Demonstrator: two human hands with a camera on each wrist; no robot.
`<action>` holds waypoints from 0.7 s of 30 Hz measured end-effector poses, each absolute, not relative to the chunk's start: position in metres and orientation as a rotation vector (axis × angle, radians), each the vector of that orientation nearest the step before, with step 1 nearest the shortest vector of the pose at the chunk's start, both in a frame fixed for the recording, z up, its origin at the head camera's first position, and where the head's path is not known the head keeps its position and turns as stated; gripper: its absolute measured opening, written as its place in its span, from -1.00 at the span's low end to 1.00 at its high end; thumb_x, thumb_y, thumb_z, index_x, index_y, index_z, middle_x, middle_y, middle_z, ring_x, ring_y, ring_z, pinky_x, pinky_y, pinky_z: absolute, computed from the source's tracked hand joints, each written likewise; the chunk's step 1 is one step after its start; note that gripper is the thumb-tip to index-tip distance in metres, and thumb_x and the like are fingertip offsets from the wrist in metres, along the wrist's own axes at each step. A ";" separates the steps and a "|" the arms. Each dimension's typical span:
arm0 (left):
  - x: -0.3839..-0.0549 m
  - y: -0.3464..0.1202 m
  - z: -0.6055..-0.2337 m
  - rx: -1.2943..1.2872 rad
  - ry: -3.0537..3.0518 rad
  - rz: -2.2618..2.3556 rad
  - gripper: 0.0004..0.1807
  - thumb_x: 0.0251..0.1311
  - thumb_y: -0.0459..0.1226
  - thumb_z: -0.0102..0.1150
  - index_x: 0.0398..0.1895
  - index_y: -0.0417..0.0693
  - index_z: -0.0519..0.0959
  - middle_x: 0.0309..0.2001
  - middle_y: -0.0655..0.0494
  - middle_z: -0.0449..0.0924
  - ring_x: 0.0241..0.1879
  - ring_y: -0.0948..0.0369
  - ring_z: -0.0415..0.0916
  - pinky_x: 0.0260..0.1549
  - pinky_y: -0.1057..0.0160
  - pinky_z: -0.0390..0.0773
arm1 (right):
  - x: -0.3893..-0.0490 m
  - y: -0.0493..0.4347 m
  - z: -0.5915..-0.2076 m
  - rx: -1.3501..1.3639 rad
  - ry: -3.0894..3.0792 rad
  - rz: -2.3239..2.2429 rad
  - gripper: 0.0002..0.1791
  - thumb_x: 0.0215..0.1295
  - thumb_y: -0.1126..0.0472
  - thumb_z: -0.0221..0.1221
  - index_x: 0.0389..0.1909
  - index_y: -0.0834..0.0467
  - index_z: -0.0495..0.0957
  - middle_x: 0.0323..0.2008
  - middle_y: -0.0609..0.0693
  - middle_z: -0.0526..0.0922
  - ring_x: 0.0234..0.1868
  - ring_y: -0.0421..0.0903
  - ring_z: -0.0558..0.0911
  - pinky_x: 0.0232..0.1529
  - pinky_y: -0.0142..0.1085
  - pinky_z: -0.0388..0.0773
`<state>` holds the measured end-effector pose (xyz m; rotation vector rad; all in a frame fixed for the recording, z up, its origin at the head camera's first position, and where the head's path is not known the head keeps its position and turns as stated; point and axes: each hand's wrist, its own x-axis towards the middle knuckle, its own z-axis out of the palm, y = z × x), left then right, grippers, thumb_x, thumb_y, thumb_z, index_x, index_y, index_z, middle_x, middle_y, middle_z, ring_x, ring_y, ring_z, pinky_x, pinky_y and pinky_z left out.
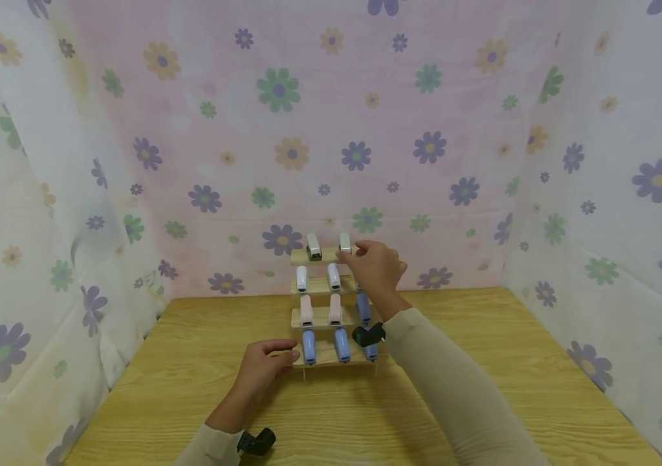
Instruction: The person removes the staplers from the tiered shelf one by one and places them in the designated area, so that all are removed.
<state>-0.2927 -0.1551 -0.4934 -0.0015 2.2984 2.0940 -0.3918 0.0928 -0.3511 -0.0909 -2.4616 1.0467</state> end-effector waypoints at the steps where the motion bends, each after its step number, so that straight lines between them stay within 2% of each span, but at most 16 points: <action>1: -0.293 -0.155 -0.494 -0.003 2.299 2.091 -0.66 0.25 -0.30 0.45 0.07 -0.23 0.74 0.16 -0.15 0.66 -0.23 0.15 0.73 -0.18 0.06 0.78 | -0.392 0.093 -0.351 -0.095 -2.457 1.054 -0.36 0.19 -0.35 0.39 0.21 -0.11 0.70 -0.09 -0.15 0.79 0.10 0.09 0.59 0.23 0.27 0.22; 16: -0.293 -0.158 -0.491 0.055 2.323 2.073 -0.64 0.26 -0.27 0.45 0.08 -0.23 0.74 0.08 -0.14 0.70 -0.27 0.09 0.76 -0.20 0.11 0.78 | -0.397 0.088 -0.352 -0.066 -2.390 1.154 -0.52 0.20 -0.26 0.43 0.02 -0.07 0.80 -0.17 -0.11 0.83 0.08 0.13 0.61 0.26 0.28 0.17; 21: -0.293 -0.157 -0.493 0.067 2.333 2.073 -0.65 0.27 -0.29 0.43 0.08 -0.26 0.73 0.09 -0.19 0.70 -0.28 0.04 0.76 -0.18 0.02 0.78 | -0.397 0.088 -0.353 -0.063 -2.382 1.159 -0.60 0.21 -0.22 0.43 -0.06 -0.07 0.82 -0.22 -0.12 0.84 0.01 0.06 0.66 0.24 0.25 0.18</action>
